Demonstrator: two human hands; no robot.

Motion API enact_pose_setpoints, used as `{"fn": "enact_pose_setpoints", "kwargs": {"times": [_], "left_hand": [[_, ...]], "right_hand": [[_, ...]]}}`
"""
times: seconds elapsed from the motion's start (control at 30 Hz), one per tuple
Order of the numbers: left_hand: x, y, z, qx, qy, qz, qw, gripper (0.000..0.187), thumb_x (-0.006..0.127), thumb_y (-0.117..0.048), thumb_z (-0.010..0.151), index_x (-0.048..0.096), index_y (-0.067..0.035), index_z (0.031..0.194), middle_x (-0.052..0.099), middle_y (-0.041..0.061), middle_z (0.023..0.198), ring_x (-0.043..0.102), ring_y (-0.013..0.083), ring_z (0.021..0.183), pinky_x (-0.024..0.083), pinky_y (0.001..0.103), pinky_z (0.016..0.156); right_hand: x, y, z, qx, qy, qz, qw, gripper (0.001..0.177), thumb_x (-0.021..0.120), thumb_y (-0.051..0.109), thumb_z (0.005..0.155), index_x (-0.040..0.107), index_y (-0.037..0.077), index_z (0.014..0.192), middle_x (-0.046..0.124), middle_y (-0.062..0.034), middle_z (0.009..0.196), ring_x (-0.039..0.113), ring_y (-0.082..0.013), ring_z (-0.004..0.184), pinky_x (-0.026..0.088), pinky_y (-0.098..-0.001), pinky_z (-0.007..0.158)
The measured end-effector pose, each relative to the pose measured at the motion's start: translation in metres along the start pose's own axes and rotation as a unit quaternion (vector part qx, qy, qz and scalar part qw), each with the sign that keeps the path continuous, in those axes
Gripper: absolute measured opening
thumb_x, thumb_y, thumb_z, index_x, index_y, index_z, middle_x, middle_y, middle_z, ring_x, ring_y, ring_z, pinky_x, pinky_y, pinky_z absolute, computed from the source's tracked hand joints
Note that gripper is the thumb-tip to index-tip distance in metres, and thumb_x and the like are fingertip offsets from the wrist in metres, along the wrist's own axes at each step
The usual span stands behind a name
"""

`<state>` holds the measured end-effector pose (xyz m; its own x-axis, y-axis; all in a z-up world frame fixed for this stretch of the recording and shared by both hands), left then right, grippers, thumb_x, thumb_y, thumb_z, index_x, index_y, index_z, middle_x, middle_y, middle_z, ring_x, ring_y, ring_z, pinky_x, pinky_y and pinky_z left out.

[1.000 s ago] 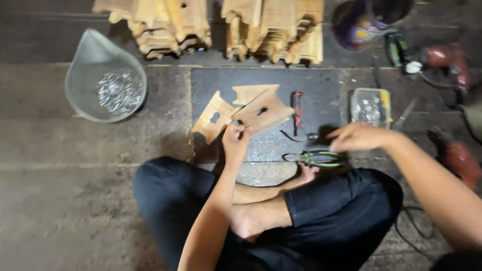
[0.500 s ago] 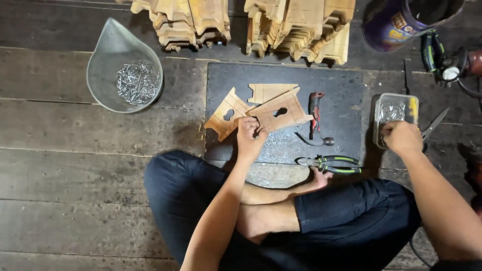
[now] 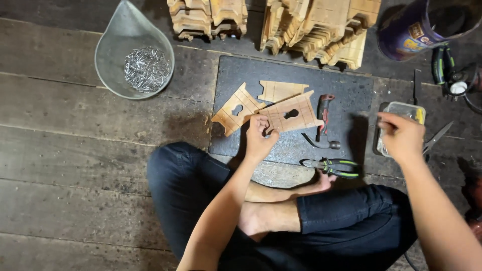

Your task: Assembling small wooden components by hammering nails into pre-cut pieces to create a structure.

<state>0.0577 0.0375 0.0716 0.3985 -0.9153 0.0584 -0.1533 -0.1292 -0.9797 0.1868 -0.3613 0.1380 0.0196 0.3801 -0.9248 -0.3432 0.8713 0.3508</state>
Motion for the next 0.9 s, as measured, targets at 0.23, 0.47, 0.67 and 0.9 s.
{"fn": "enact_pose_setpoints", "kwargs": {"times": [0.23, 0.47, 0.67, 0.9], "left_hand": [[-0.002, 0.026, 0.004, 0.089, -0.027, -0.061, 0.994, 0.045, 0.077, 0.001, 0.076, 0.056, -0.001, 0.115, 0.05, 0.007, 0.088, 0.061, 0.0166, 0.08, 0.056, 0.032, 0.073], [-0.006, 0.027, 0.005, 0.082, -0.035, -0.06, 0.994, 0.045, 0.078, -0.001, 0.075, 0.057, -0.001, 0.115, 0.051, 0.007, 0.089, 0.063, 0.0192, 0.082, 0.057, 0.037, 0.073], [-0.003, 0.028, 0.005, 0.085, -0.037, -0.047, 0.995, 0.042, 0.078, -0.002, 0.075, 0.058, -0.002, 0.113, 0.051, 0.006, 0.088, 0.062, 0.0185, 0.082, 0.056, 0.035, 0.074], [-0.003, 0.023, 0.003, 0.104, -0.047, -0.038, 0.993, 0.042, 0.078, -0.002, 0.073, 0.059, -0.002, 0.11, 0.052, 0.006, 0.088, 0.063, 0.0185, 0.083, 0.056, 0.034, 0.075]], "right_hand": [[0.014, 0.231, 0.008, -0.234, -0.049, 0.17, 0.956, 0.03, 0.068, -0.013, 0.087, 0.083, 0.011, 0.096, 0.076, -0.0112, 0.092, 0.074, -0.036, 0.089, 0.059, -0.0406, 0.082], [0.068, 0.227, 0.008, -0.231, -0.018, 0.133, 0.964, 0.032, 0.077, -0.002, 0.085, 0.077, 0.015, 0.112, 0.075, -0.0018, 0.083, 0.074, -0.0244, 0.08, 0.059, -0.0393, 0.08], [0.07, 0.236, 0.008, -0.281, -0.043, 0.042, 0.958, 0.027, 0.076, 0.004, 0.085, 0.067, 0.017, 0.107, 0.072, 0.0032, 0.079, 0.073, -0.0214, 0.077, 0.058, -0.0347, 0.079], [0.059, 0.266, -0.001, -0.37, -0.034, -0.092, 0.924, 0.02, 0.07, 0.004, 0.089, 0.075, 0.015, 0.106, 0.067, -0.0031, 0.089, 0.07, -0.0263, 0.093, 0.051, -0.0389, 0.083]]}}
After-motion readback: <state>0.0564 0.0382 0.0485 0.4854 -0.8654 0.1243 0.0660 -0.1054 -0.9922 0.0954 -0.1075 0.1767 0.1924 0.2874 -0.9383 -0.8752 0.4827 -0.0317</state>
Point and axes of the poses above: each hand's wrist, its own z-axis towards the middle knuckle, its own x-axis out of the palm, y = z × x, the point moved 7 cm from there along z, towards the middle knuckle
